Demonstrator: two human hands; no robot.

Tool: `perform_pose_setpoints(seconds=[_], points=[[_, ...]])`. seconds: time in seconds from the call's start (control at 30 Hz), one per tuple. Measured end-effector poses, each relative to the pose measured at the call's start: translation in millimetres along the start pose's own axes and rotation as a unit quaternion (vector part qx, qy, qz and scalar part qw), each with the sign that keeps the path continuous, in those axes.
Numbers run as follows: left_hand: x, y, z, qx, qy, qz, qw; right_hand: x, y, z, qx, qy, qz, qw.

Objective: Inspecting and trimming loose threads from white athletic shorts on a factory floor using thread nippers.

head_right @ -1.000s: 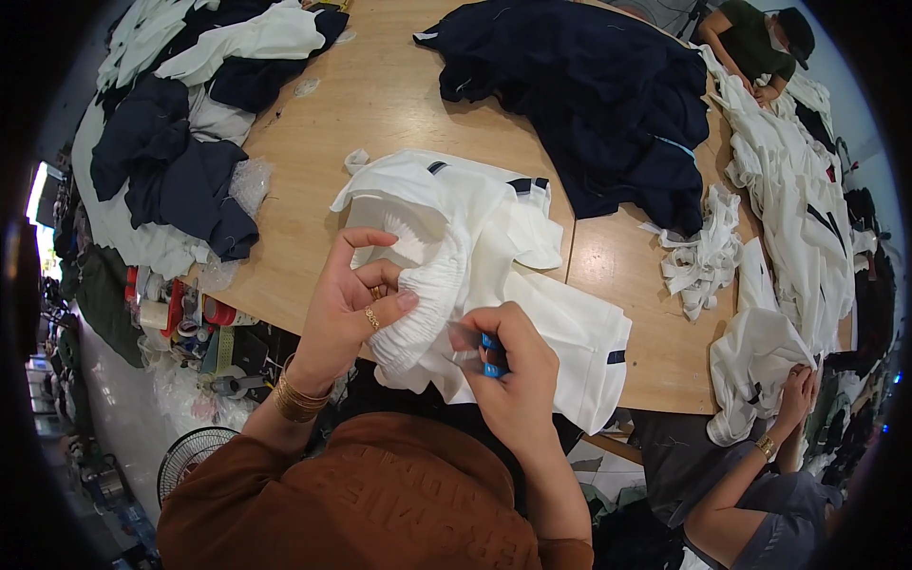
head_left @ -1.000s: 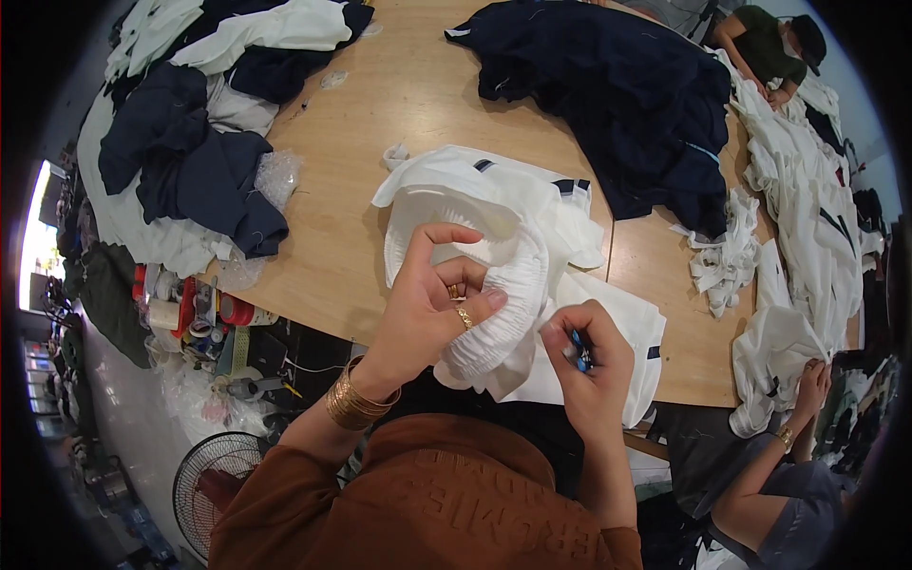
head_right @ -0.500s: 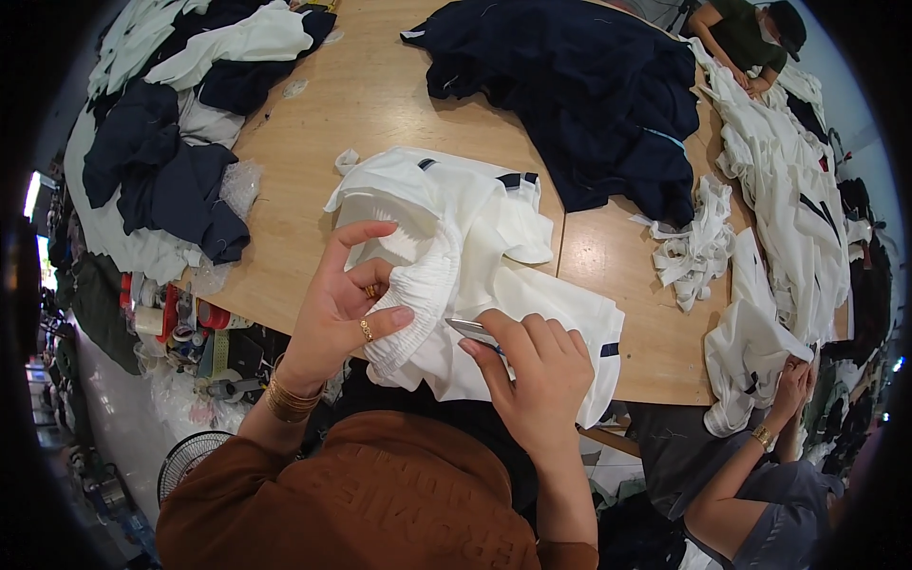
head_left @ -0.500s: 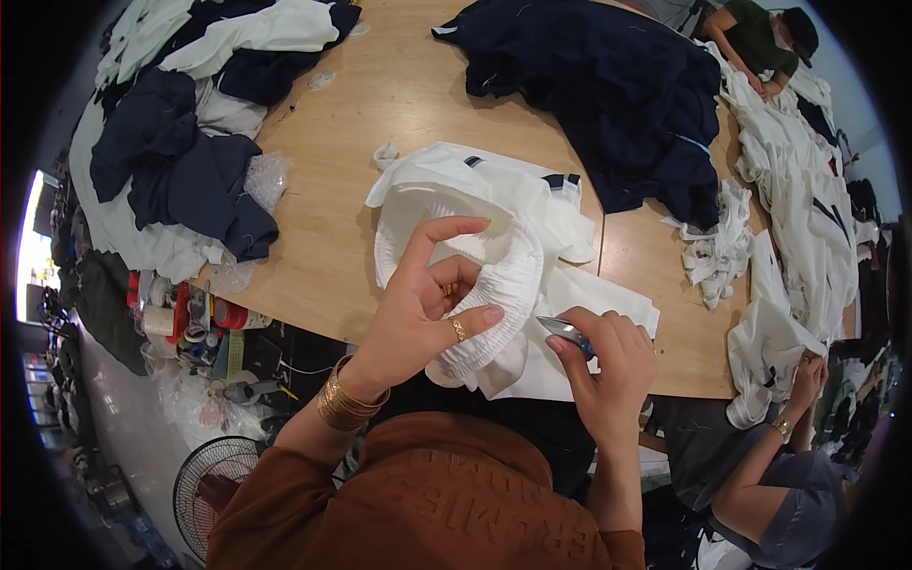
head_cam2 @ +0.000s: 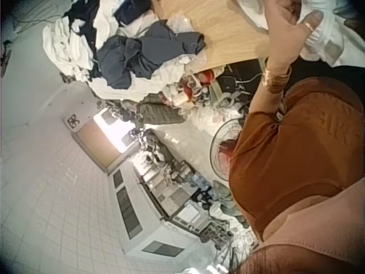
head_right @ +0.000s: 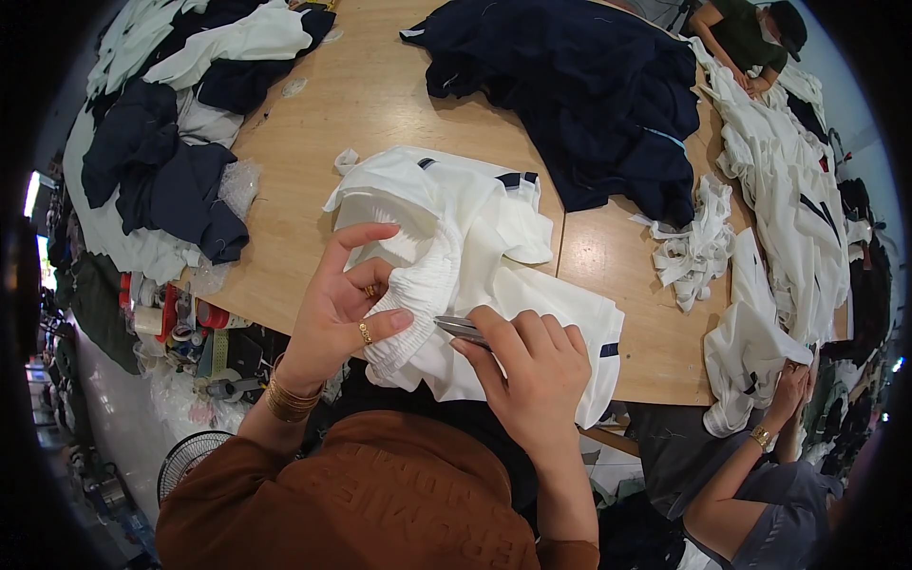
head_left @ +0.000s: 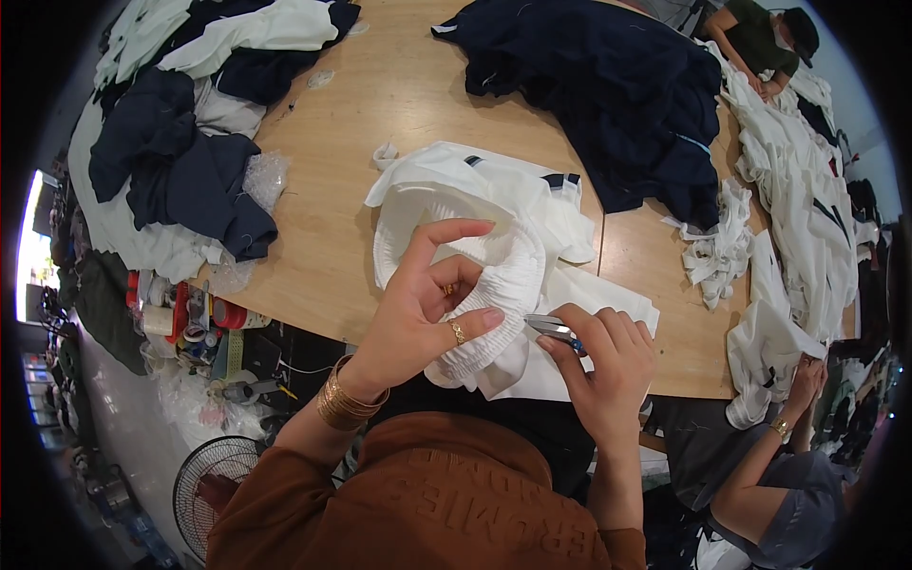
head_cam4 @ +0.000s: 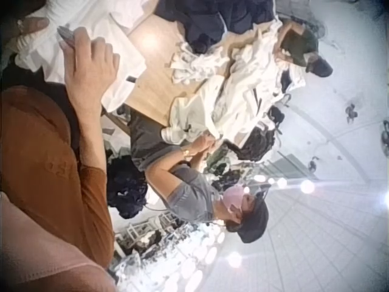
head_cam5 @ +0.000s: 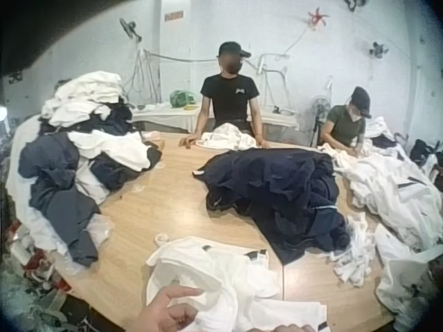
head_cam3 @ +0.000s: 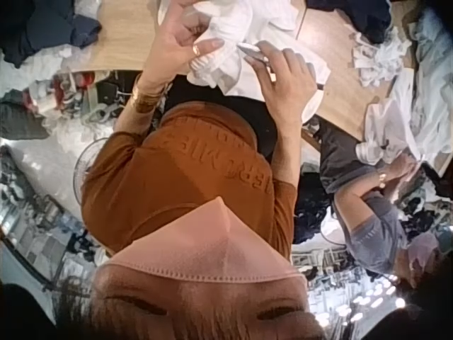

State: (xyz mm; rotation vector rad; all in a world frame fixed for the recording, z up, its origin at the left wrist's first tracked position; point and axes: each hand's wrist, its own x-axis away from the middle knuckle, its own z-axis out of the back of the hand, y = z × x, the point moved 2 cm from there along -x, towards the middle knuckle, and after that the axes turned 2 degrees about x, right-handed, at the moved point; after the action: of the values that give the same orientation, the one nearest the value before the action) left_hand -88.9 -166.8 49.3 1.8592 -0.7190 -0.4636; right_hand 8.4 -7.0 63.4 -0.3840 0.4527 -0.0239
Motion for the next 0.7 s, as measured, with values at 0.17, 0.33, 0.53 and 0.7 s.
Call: perform_pose_setpoints(seconds=[0.17,0.33,0.53,0.7], points=[[1,0,0,-0.001,-0.005,-0.004,1.0,0,0,-4,-0.039,-0.02,-0.005,0.999],[0,0,-2,-0.028,-0.013,-0.014,0.999,1,-2,-4,-0.376,0.054,-0.219,0.899],[2,-3,-2,-0.066,-0.014,-0.034,0.997,-4,-7,-7,-0.381,0.046,-0.187,0.904],[4,-3,-3,-0.187,-0.049,-0.055,0.98,-6,-8,-14,-0.363,0.042,-0.145,0.92]])
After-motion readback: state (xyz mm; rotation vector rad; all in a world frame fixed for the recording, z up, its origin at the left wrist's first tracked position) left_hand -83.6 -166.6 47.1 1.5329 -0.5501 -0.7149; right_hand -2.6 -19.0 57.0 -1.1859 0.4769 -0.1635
